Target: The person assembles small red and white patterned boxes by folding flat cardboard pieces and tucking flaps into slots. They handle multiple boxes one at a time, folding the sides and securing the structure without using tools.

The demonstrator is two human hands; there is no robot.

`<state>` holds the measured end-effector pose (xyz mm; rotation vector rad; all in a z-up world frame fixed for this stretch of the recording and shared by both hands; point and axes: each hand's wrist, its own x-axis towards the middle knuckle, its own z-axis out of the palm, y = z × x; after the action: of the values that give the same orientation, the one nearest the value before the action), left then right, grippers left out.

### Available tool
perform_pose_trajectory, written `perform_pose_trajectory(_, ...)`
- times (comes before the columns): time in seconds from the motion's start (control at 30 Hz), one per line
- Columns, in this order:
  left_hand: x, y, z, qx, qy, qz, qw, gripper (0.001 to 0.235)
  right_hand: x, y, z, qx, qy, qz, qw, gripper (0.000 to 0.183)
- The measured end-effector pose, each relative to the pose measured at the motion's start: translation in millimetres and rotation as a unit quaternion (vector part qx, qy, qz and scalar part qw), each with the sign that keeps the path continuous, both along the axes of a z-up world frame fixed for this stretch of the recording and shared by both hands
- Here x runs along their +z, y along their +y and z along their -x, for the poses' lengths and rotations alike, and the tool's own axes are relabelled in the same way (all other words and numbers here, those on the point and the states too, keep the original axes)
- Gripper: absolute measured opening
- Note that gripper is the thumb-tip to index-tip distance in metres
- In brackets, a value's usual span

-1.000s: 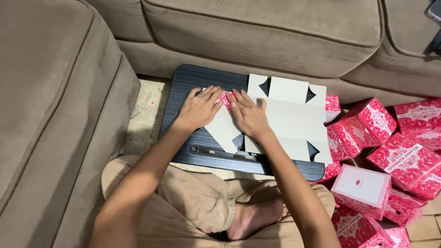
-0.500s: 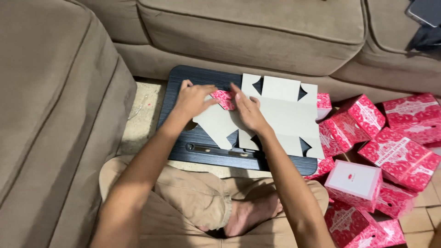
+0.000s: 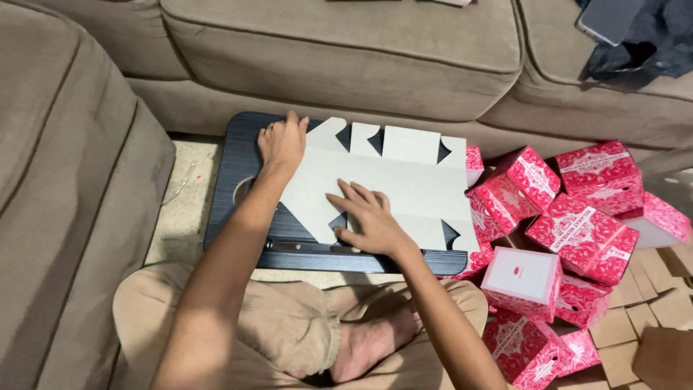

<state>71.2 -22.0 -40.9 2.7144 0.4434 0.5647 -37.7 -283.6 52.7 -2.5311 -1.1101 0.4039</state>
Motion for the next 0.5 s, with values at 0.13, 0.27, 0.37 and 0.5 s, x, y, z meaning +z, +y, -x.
perform_pose_trajectory(0.13, -9, -14, -20, 0.01, 0.023, -0.045, 0.999, 0.038, -5, 3, -3, -0.016, -0.032, 0.012, 0.999, 0.064)
perform_pose_trajectory(0.27, -17, -20, -13, 0.031, -0.1, -0.133, 0.986, 0.021, -22, 4, -10, -0.018, -0.167, 0.01, 0.986, 0.062)
perform_pose_trajectory(0.37, 9, -11, 23, -0.066, -0.122, -0.014, 0.99, 0.022, -31, 4, -11, -0.002, -0.263, -0.027, 0.964, 0.06)
perform_pose_trajectory(0.5, 59, -10, 101, -0.312, 0.007, 0.028, 0.95, 0.03, -53, 8, -22, 0.03, -0.434, -0.091, 0.896, 0.041)
